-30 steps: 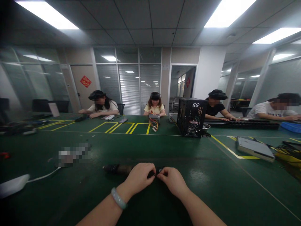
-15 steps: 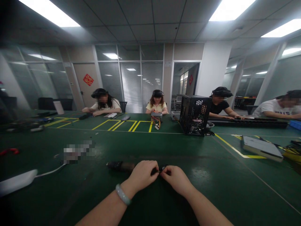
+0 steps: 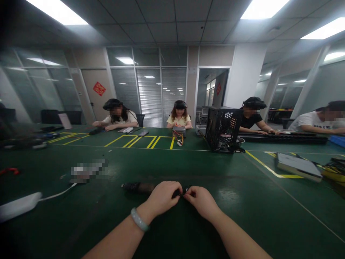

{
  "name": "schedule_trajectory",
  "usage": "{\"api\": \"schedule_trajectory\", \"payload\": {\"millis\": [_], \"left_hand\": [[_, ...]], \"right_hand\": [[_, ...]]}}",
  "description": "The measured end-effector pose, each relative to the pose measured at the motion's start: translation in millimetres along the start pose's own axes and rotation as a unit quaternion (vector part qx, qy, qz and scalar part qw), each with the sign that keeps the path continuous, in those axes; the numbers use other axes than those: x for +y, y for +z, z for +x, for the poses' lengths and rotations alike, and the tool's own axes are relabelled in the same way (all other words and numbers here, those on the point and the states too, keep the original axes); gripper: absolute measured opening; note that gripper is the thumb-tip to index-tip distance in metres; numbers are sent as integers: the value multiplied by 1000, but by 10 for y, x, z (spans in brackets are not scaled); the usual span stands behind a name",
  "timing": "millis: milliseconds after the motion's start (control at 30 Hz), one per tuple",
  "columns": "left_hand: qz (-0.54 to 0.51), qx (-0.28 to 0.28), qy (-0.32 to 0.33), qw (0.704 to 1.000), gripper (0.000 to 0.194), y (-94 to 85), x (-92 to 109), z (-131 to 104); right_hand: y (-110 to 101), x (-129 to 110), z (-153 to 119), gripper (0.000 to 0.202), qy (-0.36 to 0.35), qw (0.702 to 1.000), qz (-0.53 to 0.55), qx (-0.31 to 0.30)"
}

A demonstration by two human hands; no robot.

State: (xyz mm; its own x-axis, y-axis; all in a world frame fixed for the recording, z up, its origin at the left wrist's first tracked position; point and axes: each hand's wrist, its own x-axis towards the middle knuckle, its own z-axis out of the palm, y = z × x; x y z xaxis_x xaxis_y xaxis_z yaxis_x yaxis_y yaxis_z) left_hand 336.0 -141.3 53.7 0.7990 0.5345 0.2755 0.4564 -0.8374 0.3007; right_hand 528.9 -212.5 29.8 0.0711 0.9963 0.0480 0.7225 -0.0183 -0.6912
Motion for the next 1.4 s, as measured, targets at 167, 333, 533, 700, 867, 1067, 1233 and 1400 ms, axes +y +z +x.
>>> {"api": "schedule_trajectory", "payload": {"millis": [167,333,533,700,867,1067,1233,1400], "left_hand": [[-4,-5,-19,1000,11,-11,36,-2],[-16,-15,-42,999,16,-13,53,7],[-7,-29,-38,999,15,-10,38,10],[-11,-13,-29,999,11,8,24,14],[3,-17,-26,1000,14,-11,40,10],[2,-20,-35,999,13,-25,53,11],[-2,-14,-44,999,12,-5,46,6],[2,-14,-46,999,12,-16,68,5]], "right_hand": [[6,-7,0,16,5,1000,4,6],[-19,-51,-21,17,10,1000,8,1],[-38,-65,-38,19,13,1000,7,-5],[-26,-51,-29,21,12,1000,6,-3],[-15,-51,-20,20,1,1000,-9,9],[-7,-25,-12,20,0,1000,-10,7],[-20,-57,-24,20,0,1000,-14,8],[-22,-85,-39,21,-1,999,-34,17]]}}
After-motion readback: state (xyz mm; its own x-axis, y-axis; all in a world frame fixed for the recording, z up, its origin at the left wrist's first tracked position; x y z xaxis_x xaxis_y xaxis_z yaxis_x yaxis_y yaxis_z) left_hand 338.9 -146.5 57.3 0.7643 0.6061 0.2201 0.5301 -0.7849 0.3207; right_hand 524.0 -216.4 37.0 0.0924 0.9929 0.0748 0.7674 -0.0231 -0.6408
